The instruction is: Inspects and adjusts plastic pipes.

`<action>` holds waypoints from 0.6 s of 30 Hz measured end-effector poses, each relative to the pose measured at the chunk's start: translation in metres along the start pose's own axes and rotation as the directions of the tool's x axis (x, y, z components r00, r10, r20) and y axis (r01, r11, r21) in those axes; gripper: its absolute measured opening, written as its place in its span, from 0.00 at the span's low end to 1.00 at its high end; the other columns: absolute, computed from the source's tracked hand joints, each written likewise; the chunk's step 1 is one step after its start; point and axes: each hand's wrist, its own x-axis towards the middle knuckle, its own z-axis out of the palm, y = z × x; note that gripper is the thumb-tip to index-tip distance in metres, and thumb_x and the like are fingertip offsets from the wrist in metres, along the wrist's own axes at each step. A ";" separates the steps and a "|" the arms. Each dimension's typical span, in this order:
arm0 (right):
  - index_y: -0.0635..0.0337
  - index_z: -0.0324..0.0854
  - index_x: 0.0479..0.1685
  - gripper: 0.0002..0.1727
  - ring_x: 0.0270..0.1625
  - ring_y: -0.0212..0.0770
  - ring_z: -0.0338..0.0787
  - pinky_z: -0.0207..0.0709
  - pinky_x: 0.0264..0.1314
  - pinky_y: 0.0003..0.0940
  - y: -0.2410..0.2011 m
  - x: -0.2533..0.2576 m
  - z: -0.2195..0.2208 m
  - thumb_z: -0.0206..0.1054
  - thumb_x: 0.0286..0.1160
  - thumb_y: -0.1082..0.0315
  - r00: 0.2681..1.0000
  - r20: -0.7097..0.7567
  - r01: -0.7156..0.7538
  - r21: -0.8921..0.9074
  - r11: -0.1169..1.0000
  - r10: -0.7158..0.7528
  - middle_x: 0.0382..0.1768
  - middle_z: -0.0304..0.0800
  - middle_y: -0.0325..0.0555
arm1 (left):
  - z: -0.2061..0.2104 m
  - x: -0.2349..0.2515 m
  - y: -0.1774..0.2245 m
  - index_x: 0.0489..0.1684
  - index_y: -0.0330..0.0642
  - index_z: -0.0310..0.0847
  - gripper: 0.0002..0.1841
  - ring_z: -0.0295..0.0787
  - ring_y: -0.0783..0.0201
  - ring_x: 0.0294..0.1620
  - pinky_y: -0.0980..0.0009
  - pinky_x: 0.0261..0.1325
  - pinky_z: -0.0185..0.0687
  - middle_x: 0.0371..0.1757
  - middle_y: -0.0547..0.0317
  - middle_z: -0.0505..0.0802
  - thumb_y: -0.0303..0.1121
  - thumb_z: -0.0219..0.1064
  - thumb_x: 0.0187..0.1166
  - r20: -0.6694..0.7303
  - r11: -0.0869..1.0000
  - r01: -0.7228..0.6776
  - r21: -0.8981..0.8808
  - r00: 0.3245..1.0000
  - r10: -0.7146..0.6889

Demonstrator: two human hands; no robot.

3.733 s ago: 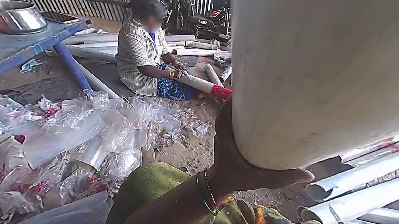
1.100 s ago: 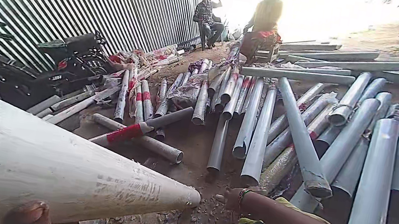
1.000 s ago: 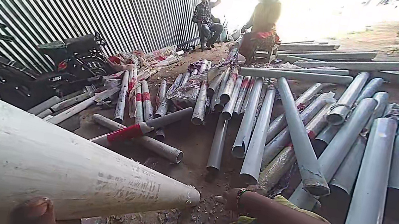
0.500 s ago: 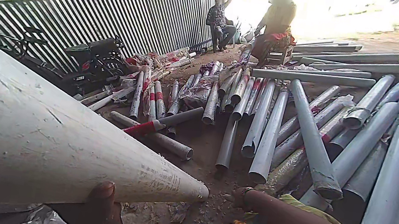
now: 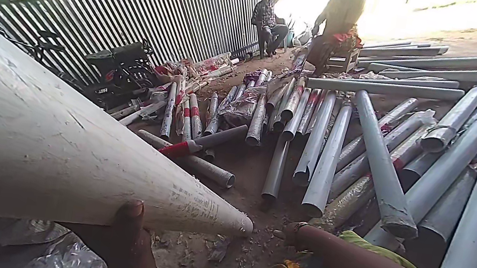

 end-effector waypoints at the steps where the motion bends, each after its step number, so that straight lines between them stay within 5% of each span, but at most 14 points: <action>1: 0.75 0.67 0.82 0.37 0.85 0.71 0.69 0.58 0.82 0.71 0.000 0.001 0.001 0.46 0.95 0.46 1.000 -0.002 -0.021 0.000 1.000 0.021 0.79 0.70 0.77 | -0.001 -0.002 0.002 0.73 0.10 0.31 0.62 0.78 0.90 0.60 0.87 0.64 0.76 0.60 0.57 0.76 0.54 0.75 0.60 -0.002 1.000 0.008 -0.002 1.000 -0.008; 7: 0.81 0.73 0.73 0.34 0.78 0.74 0.77 0.69 0.74 0.71 0.013 0.033 -0.007 0.49 0.95 0.51 0.996 0.087 0.035 -0.070 0.997 -0.029 0.72 0.77 0.81 | -0.006 -0.013 0.013 0.70 0.15 0.37 0.56 0.81 0.94 0.56 0.88 0.60 0.79 0.56 0.72 0.78 0.52 0.77 0.63 -0.054 0.997 -0.020 -0.068 0.998 0.016; 10: 0.77 0.69 0.79 0.32 0.85 0.70 0.70 0.60 0.82 0.67 0.003 0.011 0.000 0.44 0.97 0.53 0.999 0.001 -0.036 -0.039 0.999 0.036 0.80 0.71 0.76 | -0.008 -0.013 0.013 0.68 0.17 0.42 0.52 0.81 0.94 0.55 0.89 0.59 0.79 0.54 0.74 0.79 0.51 0.75 0.64 -0.075 0.996 -0.035 -0.079 0.997 0.029; 18: 0.78 0.72 0.75 0.31 0.78 0.68 0.78 0.67 0.77 0.67 0.025 0.082 0.009 0.56 0.93 0.54 0.998 0.044 -0.042 -0.004 0.999 0.042 0.72 0.79 0.75 | -0.008 -0.015 0.011 0.68 0.15 0.42 0.51 0.80 0.94 0.56 0.89 0.60 0.78 0.55 0.70 0.78 0.52 0.72 0.68 -0.100 0.999 -0.035 -0.042 0.995 0.030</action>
